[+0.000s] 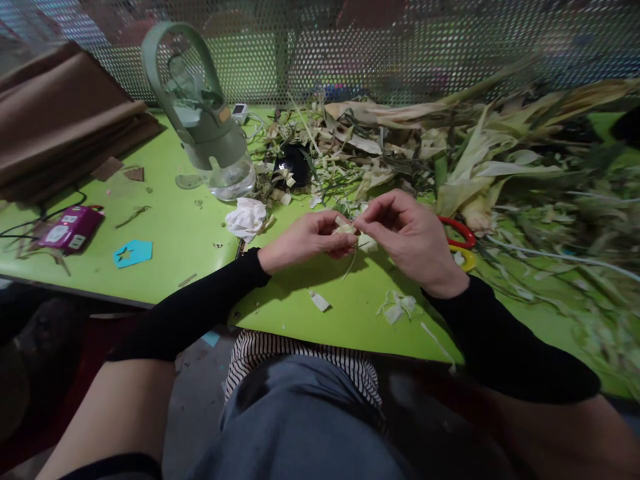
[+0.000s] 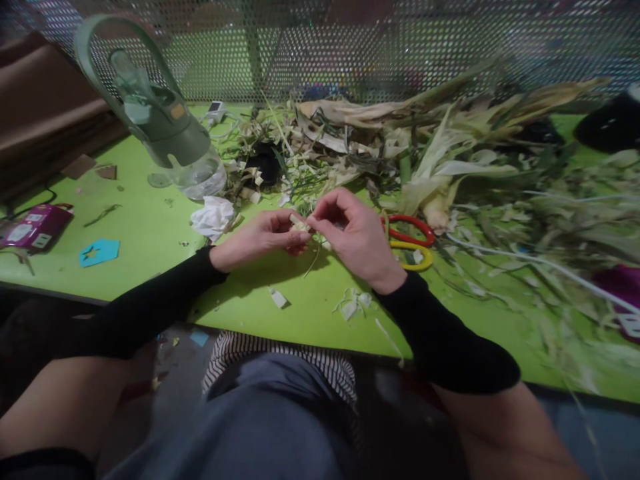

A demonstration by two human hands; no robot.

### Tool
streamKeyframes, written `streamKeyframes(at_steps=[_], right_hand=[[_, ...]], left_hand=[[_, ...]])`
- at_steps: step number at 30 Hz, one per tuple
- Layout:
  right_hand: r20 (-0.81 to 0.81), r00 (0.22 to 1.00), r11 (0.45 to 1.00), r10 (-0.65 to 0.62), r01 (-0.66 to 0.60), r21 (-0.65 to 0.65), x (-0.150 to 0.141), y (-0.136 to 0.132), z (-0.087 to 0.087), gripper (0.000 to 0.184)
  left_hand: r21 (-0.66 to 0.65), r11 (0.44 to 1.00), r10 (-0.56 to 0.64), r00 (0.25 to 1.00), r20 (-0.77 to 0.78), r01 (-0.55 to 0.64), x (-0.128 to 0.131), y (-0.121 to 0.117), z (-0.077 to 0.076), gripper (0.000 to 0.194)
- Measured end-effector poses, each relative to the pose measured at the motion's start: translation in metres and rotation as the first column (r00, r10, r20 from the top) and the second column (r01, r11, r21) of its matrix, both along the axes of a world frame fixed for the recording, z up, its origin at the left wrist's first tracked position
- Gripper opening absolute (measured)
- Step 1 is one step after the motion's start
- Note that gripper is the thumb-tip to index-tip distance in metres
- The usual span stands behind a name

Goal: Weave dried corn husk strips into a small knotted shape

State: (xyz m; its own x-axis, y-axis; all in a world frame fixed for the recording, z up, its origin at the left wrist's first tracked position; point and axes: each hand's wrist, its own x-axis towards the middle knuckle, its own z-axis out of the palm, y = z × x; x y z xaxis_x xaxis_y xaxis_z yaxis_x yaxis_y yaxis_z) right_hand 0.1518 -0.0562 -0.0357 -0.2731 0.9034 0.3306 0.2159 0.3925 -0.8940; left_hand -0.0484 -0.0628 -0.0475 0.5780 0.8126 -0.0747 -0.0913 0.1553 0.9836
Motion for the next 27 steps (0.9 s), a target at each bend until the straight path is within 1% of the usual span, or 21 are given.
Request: streamKeyframes(at_steps=[3, 6, 9, 10, 11, 13, 15, 16, 21, 24, 27], right_hand=[[-0.020, 0.997, 0.997, -0.069, 0.069, 0.032, 0.000, 0.002, -0.002, 0.025], [0.005, 0.993, 0.993, -0.116, 0.116, 0.023, 0.003, 0.006, -0.003, 0.025], [0.054, 0.987, 0.988, -0.153, 0.154, -0.014, 0.006, 0.007, 0.000, 0.029], [0.090, 0.987, 0.990, -0.132, 0.136, -0.043, 0.006, 0.006, 0.002, 0.031], [0.137, 0.987, 0.992, -0.083, 0.094, -0.082, 0.005, 0.005, 0.004, 0.033], [0.220, 0.973, 0.986, 0.067, -0.031, -0.163, 0.003, 0.001, 0.007, 0.041], [0.244, 0.956, 0.978, 0.160, -0.120, -0.173, 0.000, -0.002, 0.007, 0.045], [0.242, 0.953, 0.976, 0.181, -0.145, -0.162, -0.001, -0.003, 0.007, 0.044], [0.216, 0.955, 0.972, 0.205, -0.173, -0.158, -0.002, -0.003, 0.004, 0.030], [0.216, 0.958, 0.977, 0.191, -0.164, -0.135, -0.001, -0.004, 0.008, 0.023], [0.252, 0.953, 0.984, 0.166, -0.141, -0.112, 0.000, -0.005, 0.012, 0.023]], left_hand=[[0.008, 1.000, -0.001, 1.000, 0.003, 0.001, 0.001, 0.000, 0.000, 0.027], [0.052, 0.999, 0.018, 1.000, 0.003, -0.018, 0.002, -0.002, 0.000, 0.031], [0.094, 0.992, 0.086, 0.995, 0.042, -0.089, 0.002, -0.002, -0.002, 0.027], [0.098, 0.987, 0.120, 0.991, 0.057, -0.125, 0.002, -0.002, -0.002, 0.024], [0.095, 0.982, 0.154, 0.986, 0.066, -0.160, 0.002, -0.001, -0.003, 0.021], [0.087, 0.974, 0.204, 0.977, 0.064, -0.209, 0.001, 0.002, -0.003, 0.020], [0.086, 0.973, 0.212, 0.976, 0.042, -0.215, -0.001, 0.004, -0.003, 0.023], [0.087, 0.975, 0.204, 0.978, 0.029, -0.206, -0.001, 0.004, -0.003, 0.026], [0.082, 0.983, 0.166, 0.986, 0.013, -0.167, -0.002, 0.003, -0.001, 0.030], [0.066, 0.981, 0.183, 0.983, 0.012, -0.183, -0.002, 0.003, 0.003, 0.029], [0.016, 0.977, 0.212, 0.977, 0.008, -0.212, -0.003, 0.006, 0.007, 0.023]])
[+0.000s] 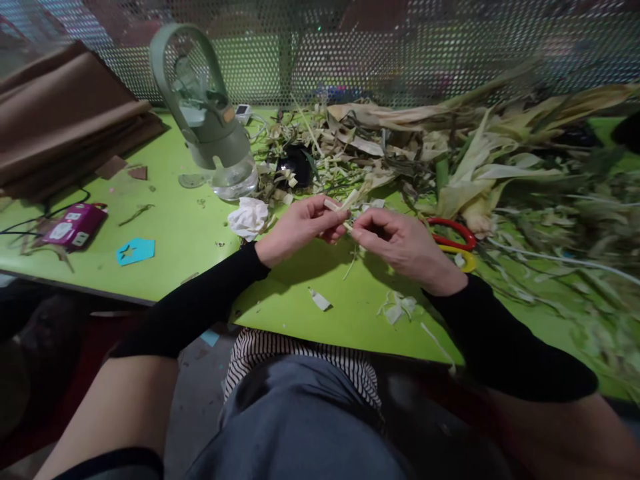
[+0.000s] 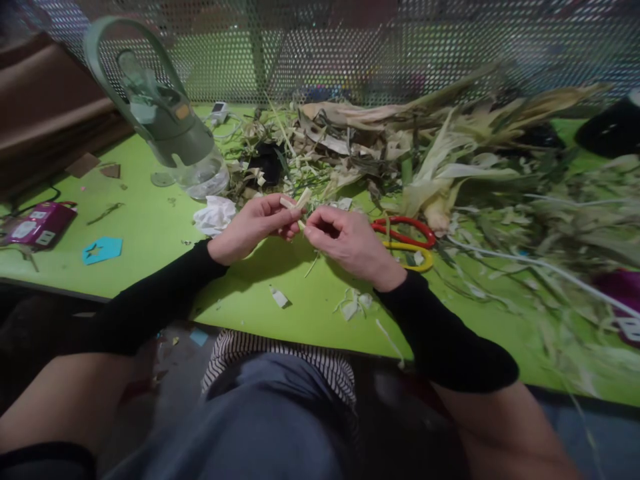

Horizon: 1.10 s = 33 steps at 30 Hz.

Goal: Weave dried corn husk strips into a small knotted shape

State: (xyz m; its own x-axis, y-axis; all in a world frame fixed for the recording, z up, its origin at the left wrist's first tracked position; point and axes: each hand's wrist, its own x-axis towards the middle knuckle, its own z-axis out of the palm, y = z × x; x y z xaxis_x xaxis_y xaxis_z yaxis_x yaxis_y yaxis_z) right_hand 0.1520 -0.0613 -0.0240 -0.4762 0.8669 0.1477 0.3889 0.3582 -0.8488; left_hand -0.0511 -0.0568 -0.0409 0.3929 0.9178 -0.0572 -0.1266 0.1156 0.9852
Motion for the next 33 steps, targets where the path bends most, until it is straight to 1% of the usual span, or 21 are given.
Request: streamKeyframes(at_steps=[3, 6, 8, 10, 14, 17, 20, 25, 30, 33], right_hand=[[0.033, 0.999, 0.999, -0.027, 0.028, -0.033, -0.001, 0.001, -0.001, 0.030], [0.047, 0.996, 0.995, -0.070, 0.074, -0.073, -0.004, 0.002, -0.008, 0.044], [0.005, 0.995, 0.991, -0.103, 0.103, -0.086, -0.006, 0.002, -0.013, 0.052], [-0.086, 0.987, 0.985, -0.137, 0.127, -0.114, -0.009, 0.002, -0.017, 0.056], [-0.226, 0.957, 0.965, -0.185, 0.132, -0.228, -0.013, 0.002, -0.025, 0.056], [-0.307, 0.928, 0.948, -0.212, 0.119, -0.294, -0.017, 0.002, -0.031, 0.055], [-0.364, 0.897, 0.950, -0.252, 0.157, -0.270, -0.020, 0.000, -0.033, 0.053], [-0.370, 0.884, 0.952, -0.286, 0.216, -0.219, -0.020, -0.005, -0.027, 0.047], [-0.411, 0.866, 0.951, -0.284, 0.198, -0.239, -0.018, -0.005, -0.019, 0.044], [-0.405, 0.868, 0.951, -0.286, 0.204, -0.234, -0.015, -0.003, -0.017, 0.045]], left_hand=[[-0.023, 0.999, 0.039, 0.999, -0.003, -0.039, 0.000, 0.002, 0.001, 0.017], [0.025, 0.998, 0.057, 0.998, 0.003, -0.057, 0.003, 0.002, -0.002, 0.016], [0.053, 0.997, 0.054, 0.998, 0.009, -0.055, 0.006, 0.000, -0.004, 0.017], [0.047, 0.997, 0.059, 0.998, 0.010, -0.059, 0.010, -0.002, -0.005, 0.015], [-0.017, 0.996, 0.091, 0.996, 0.001, -0.091, 0.019, -0.009, -0.004, 0.008], [-0.053, 0.991, 0.122, 0.992, -0.017, -0.123, 0.024, -0.014, 0.000, 0.013], [-0.053, 0.984, 0.167, 0.986, -0.012, -0.168, 0.028, -0.016, 0.004, 0.019], [-0.017, 0.978, 0.208, 0.978, 0.007, -0.208, 0.026, -0.014, 0.007, 0.024], [-0.005, 0.978, 0.207, 0.974, 0.088, -0.207, 0.022, -0.013, 0.007, 0.025], [-0.036, 0.980, 0.199, 0.973, 0.117, -0.196, 0.018, -0.011, 0.005, 0.023]])
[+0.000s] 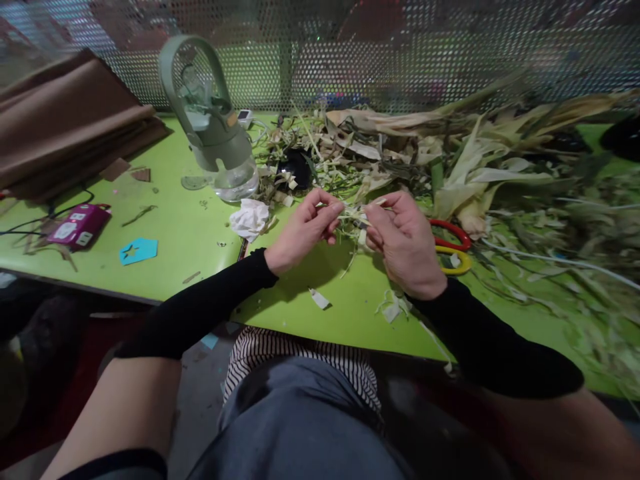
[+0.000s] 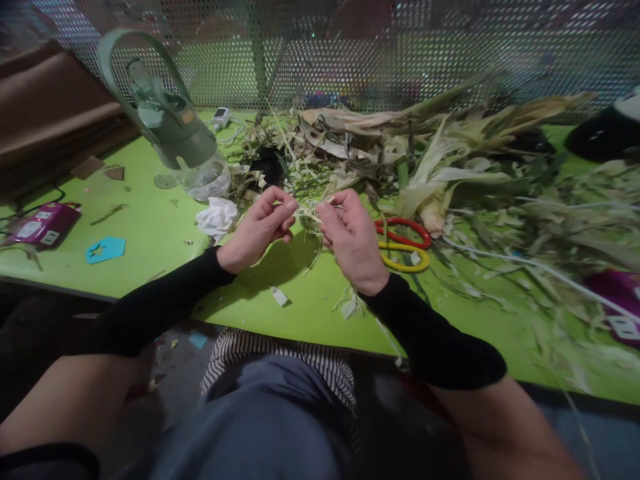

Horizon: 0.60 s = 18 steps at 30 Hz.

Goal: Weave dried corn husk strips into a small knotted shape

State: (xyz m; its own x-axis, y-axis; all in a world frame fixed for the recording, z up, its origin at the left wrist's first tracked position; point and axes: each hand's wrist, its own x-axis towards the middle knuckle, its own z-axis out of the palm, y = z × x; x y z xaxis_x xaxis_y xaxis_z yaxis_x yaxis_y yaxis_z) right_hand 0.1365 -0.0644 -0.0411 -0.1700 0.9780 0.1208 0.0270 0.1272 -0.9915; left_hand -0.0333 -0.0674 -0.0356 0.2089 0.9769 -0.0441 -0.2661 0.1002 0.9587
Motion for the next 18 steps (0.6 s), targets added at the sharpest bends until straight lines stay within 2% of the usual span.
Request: streamKeyframes(at_steps=[2, 6, 9, 11, 13, 15, 18], right_hand=[[0.027, 1.000, 1.000, 0.009, -0.009, 0.008, 0.002, 0.002, -0.001, 0.046], [0.107, 0.992, 0.997, 0.061, -0.065, 0.037, 0.005, 0.005, -0.002, 0.049], [0.185, 0.978, 0.993, 0.094, -0.107, 0.059, 0.006, 0.005, -0.001, 0.046], [0.216, 0.971, 0.990, 0.101, -0.119, 0.073, 0.007, 0.005, 0.000, 0.048], [0.244, 0.967, 0.988, 0.067, -0.098, 0.120, 0.009, 0.005, 0.000, 0.051], [0.276, 0.961, 0.981, 0.017, -0.069, 0.182, 0.011, 0.006, 0.001, 0.053], [0.308, 0.951, 0.968, -0.024, -0.055, 0.246, 0.014, 0.005, 0.002, 0.053]], left_hand=[[-0.047, 0.998, -0.033, 0.999, 0.015, 0.033, -0.004, 0.003, -0.002, 0.018], [-0.144, 0.974, -0.175, 0.984, 0.022, 0.176, -0.012, 0.008, -0.005, 0.014], [-0.067, 0.973, -0.226, 0.972, -0.064, 0.221, -0.013, 0.009, -0.010, 0.018], [0.064, 0.982, -0.168, 0.974, -0.154, 0.179, -0.012, 0.008, -0.014, 0.018], [0.234, 0.966, -0.047, 0.965, -0.259, 0.110, -0.011, 0.005, -0.016, 0.019], [0.391, 0.918, 0.093, 0.922, -0.375, 0.067, -0.013, 0.003, -0.016, 0.020], [0.545, 0.834, 0.273, 0.798, -0.537, 0.081, -0.018, 0.002, -0.015, 0.018]])
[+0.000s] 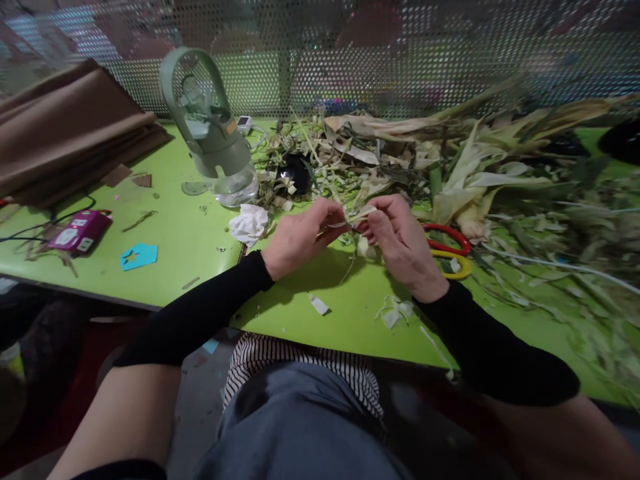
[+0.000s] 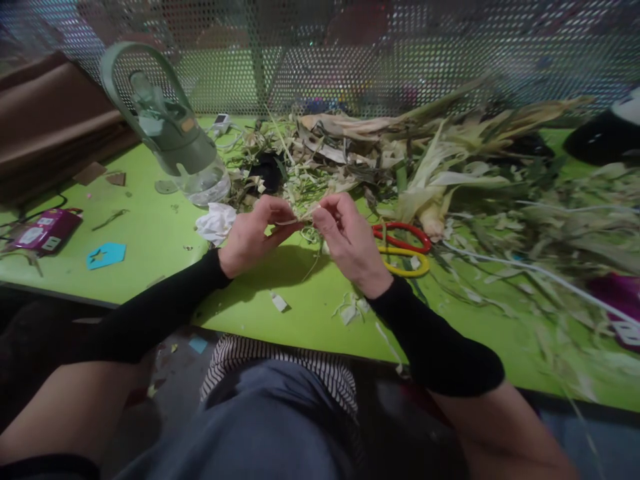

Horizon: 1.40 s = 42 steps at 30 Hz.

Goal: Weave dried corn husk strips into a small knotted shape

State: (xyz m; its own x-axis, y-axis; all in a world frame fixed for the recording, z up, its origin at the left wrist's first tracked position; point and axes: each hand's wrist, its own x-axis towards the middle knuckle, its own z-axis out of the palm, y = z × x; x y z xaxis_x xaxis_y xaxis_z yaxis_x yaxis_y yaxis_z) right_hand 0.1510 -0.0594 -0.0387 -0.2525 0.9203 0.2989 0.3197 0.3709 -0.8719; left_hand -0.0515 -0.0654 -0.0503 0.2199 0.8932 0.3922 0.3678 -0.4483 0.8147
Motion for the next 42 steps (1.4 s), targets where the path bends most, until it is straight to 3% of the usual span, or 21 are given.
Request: streamKeyframes(at_steps=[3, 6, 8, 12, 15, 19, 22, 28, 34, 36, 39, 42], right_hand=[[0.049, 0.998, 0.987, -0.031, 0.023, 0.161, 0.002, -0.003, 0.005, 0.045], [0.133, 0.988, 0.930, -0.074, 0.020, 0.367, 0.003, -0.006, 0.012, 0.033], [0.183, 0.980, 0.919, -0.082, 0.003, 0.394, 0.003, -0.006, 0.015, 0.023], [0.191, 0.981, 0.947, -0.031, -0.032, 0.318, 0.002, -0.003, 0.014, 0.016], [0.147, 0.989, 0.974, 0.006, -0.039, 0.221, 0.001, 0.000, 0.009, 0.018], [0.073, 0.997, 1.000, -0.007, 0.005, 0.031, 0.002, 0.003, 0.001, 0.026], [0.059, 0.998, 1.000, -0.009, 0.010, -0.011, 0.002, 0.003, 0.000, 0.030], [0.276, 0.961, 0.991, -0.004, -0.034, 0.131, -0.001, -0.001, 0.010, 0.031], [0.315, 0.948, 0.987, -0.047, -0.005, 0.161, 0.000, 0.000, 0.015, 0.047], [0.333, 0.942, 0.986, -0.033, -0.023, 0.165, -0.001, 0.000, 0.014, 0.049], [0.285, 0.958, 0.993, 0.014, -0.047, 0.109, -0.002, 0.000, 0.010, 0.043], [0.175, 0.981, 0.997, 0.080, -0.080, -0.010, -0.002, 0.002, 0.002, 0.043]], left_hand=[[0.163, 0.987, 0.043, 0.979, -0.201, -0.010, -0.006, 0.002, 0.001, 0.007], [0.286, 0.955, 0.012, 0.950, -0.313, 0.083, -0.009, 0.003, 0.002, 0.019], [0.300, 0.949, 0.004, 0.951, -0.309, 0.094, -0.008, 0.004, 0.003, 0.021], [0.101, 0.995, 0.000, 0.992, -0.129, 0.013, -0.004, 0.005, 0.002, 0.013], [-0.103, 0.989, -0.093, 0.990, 0.106, 0.104, -0.002, 0.007, 0.002, 0.019], [-0.386, 0.874, -0.142, 0.914, 0.379, 0.296, -0.002, 0.010, 0.005, 0.017], [-0.497, 0.805, -0.079, 0.888, 0.453, 0.325, -0.001, 0.009, 0.008, 0.014], [-0.578, 0.756, 0.012, 0.876, 0.482, 0.308, 0.004, 0.005, 0.010, 0.015], [-0.593, 0.715, -0.094, 0.892, 0.443, 0.370, 0.004, 0.001, 0.016, 0.015], [-0.614, 0.701, -0.081, 0.895, 0.438, 0.363, 0.005, -0.001, 0.018, 0.013], [-0.625, 0.701, -0.033, 0.891, 0.453, 0.343, 0.007, -0.001, 0.018, 0.010], [-0.577, 0.738, -0.052, 0.882, 0.468, 0.350, 0.006, 0.002, 0.016, 0.012]])
